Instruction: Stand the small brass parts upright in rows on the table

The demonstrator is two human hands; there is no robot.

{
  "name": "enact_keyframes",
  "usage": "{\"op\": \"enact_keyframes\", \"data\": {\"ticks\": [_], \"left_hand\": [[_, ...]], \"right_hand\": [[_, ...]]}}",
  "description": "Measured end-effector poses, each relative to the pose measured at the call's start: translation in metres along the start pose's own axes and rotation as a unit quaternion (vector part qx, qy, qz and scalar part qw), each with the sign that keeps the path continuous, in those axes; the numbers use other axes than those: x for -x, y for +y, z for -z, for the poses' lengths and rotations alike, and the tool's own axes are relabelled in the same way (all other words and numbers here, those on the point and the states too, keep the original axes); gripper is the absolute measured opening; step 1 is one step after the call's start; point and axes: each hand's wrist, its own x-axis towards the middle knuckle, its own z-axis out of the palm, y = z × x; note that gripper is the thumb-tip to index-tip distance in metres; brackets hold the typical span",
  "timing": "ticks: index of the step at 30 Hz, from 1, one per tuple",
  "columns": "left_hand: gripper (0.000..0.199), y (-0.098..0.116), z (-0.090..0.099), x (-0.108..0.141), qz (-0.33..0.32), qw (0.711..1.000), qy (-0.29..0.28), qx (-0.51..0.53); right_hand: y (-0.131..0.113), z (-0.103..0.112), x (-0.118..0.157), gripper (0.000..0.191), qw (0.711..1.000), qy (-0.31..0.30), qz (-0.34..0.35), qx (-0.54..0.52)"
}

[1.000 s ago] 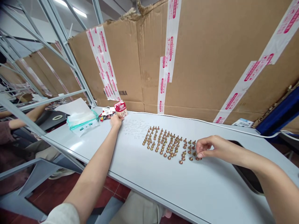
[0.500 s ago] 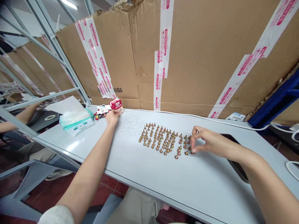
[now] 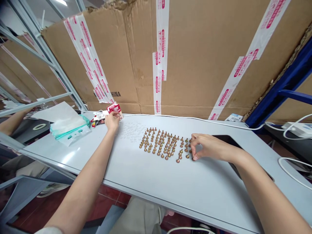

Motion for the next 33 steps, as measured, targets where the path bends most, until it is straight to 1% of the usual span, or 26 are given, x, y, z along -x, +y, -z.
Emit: {"op": "enact_keyframes", "data": {"ticks": [5, 9, 11, 14, 17, 20, 24, 28, 33], "left_hand": [[0.024, 0.006, 0.002, 0.003, -0.041, 0.999, -0.027, -0.006], [0.025, 0.011, 0.003, 0.005, -0.091, 0.995, -0.031, -0.007], [0.025, 0.011, 0.002, 0.005, -0.11, 0.993, -0.039, -0.012], [0.024, 0.008, 0.0, 0.004, -0.126, 0.991, -0.048, -0.013], [0.025, 0.004, -0.002, 0.004, -0.123, 0.991, -0.048, -0.013], [0.025, 0.001, -0.004, 0.004, -0.11, 0.993, -0.049, -0.019], [0.025, 0.002, -0.005, 0.004, -0.1, 0.993, -0.058, -0.034], [0.026, 0.005, -0.004, 0.006, -0.114, 0.99, -0.072, -0.044], [0.024, 0.004, -0.001, 0.006, -0.111, 0.987, -0.092, -0.066]], "right_hand": [[0.005, -0.001, -0.001, 0.025, 1.0, -0.016, 0.009, -0.022], [0.001, 0.005, 0.001, 0.029, 0.998, -0.014, 0.032, -0.058], [-0.001, 0.009, 0.002, 0.031, 0.997, -0.004, 0.042, -0.068], [-0.001, 0.011, 0.002, 0.033, 0.997, 0.03, 0.03, -0.058], [-0.003, 0.007, -0.003, 0.035, 0.997, 0.05, 0.018, -0.05], [-0.006, 0.002, -0.008, 0.038, 0.997, 0.056, 0.018, -0.059], [-0.011, -0.001, -0.009, 0.036, 0.996, 0.047, 0.017, -0.079], [-0.012, 0.0, -0.008, 0.033, 0.997, 0.037, 0.013, -0.066], [-0.01, -0.003, -0.009, 0.036, 0.997, 0.03, 0.002, -0.073]]}}
